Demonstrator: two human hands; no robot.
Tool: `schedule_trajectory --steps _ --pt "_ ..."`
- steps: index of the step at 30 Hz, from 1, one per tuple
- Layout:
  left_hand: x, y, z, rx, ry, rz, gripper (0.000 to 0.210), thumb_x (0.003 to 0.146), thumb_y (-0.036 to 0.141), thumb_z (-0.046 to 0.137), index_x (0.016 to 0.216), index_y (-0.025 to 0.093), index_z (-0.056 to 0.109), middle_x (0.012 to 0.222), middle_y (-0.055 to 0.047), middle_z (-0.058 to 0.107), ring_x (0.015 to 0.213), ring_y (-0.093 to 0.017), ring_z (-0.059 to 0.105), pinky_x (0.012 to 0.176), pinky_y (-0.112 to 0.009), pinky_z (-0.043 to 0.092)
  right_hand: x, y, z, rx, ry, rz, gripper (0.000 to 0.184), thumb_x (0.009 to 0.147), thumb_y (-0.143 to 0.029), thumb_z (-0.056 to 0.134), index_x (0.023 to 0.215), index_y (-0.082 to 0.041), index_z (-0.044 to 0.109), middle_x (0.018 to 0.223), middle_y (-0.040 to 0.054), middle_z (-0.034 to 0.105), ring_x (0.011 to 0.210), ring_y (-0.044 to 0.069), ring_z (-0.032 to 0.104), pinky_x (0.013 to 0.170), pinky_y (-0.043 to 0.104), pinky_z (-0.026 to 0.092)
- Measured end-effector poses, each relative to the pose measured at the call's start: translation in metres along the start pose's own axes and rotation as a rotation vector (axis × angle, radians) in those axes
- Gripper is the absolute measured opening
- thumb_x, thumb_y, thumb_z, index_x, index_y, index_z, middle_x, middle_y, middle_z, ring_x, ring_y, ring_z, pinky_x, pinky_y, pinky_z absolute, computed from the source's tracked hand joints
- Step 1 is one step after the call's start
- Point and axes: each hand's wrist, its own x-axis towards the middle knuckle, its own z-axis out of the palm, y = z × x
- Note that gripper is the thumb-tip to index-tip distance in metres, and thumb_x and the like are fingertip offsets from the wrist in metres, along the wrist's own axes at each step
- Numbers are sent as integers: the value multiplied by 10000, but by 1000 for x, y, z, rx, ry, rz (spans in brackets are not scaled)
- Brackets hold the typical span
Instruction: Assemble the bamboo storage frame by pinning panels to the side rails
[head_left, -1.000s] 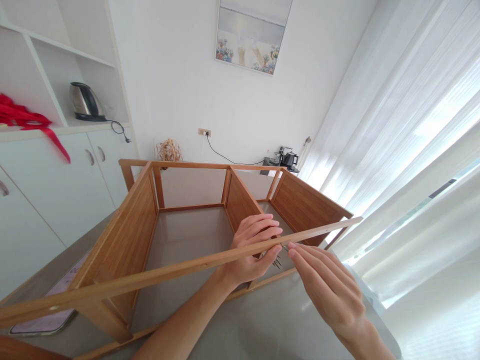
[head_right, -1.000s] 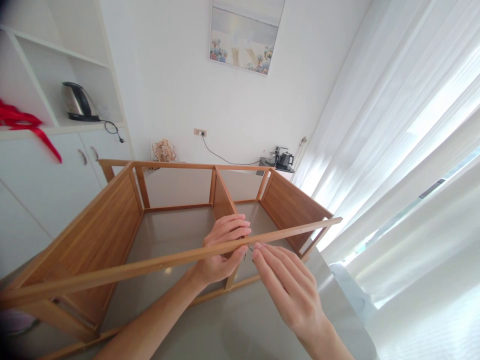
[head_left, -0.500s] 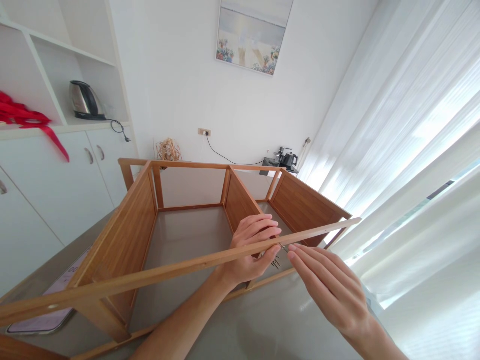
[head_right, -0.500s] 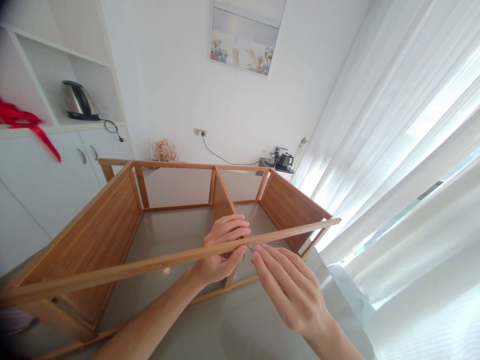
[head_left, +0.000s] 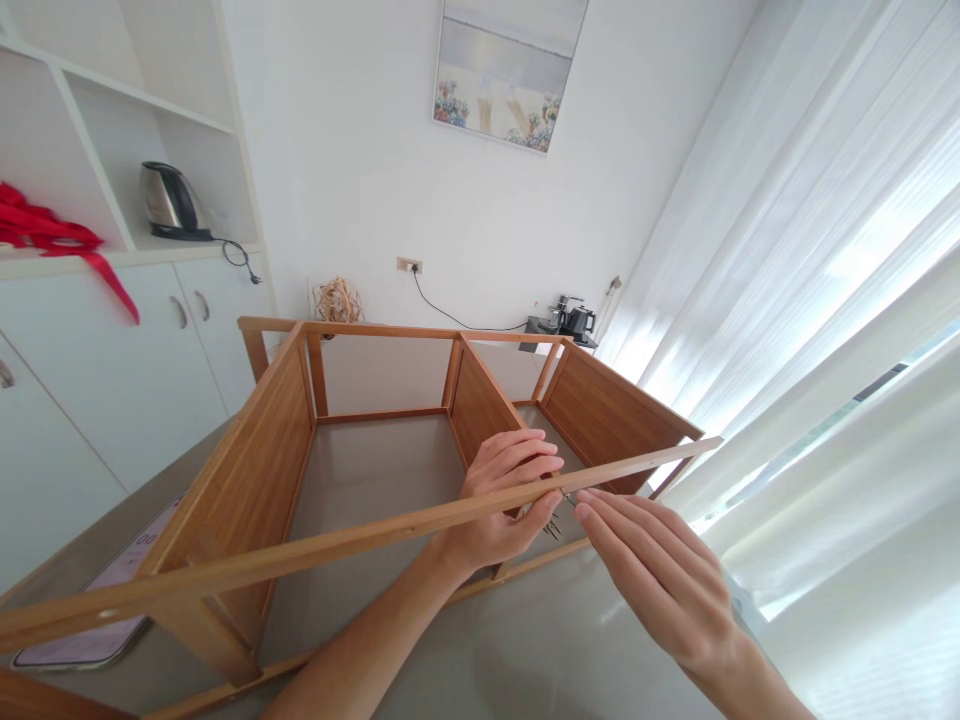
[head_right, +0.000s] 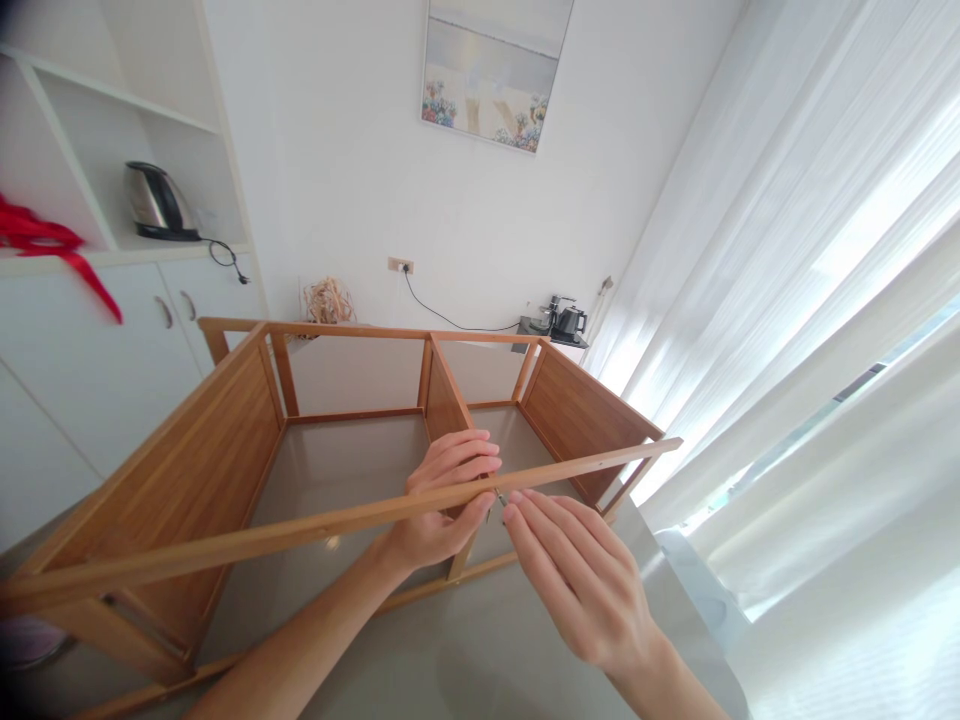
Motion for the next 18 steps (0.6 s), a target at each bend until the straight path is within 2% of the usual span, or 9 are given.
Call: schedule_trajectory --steps 18 --pt "0 0 1 -1 3 2 273 859 184 672 1129 227 668 1149 -59 727 1197 -257 627 1044 -473 507 5 0 -2 -10 0 -2 374 874 20 611 1241 -35 652 1176 179 722 1172 287 664 917 419 590"
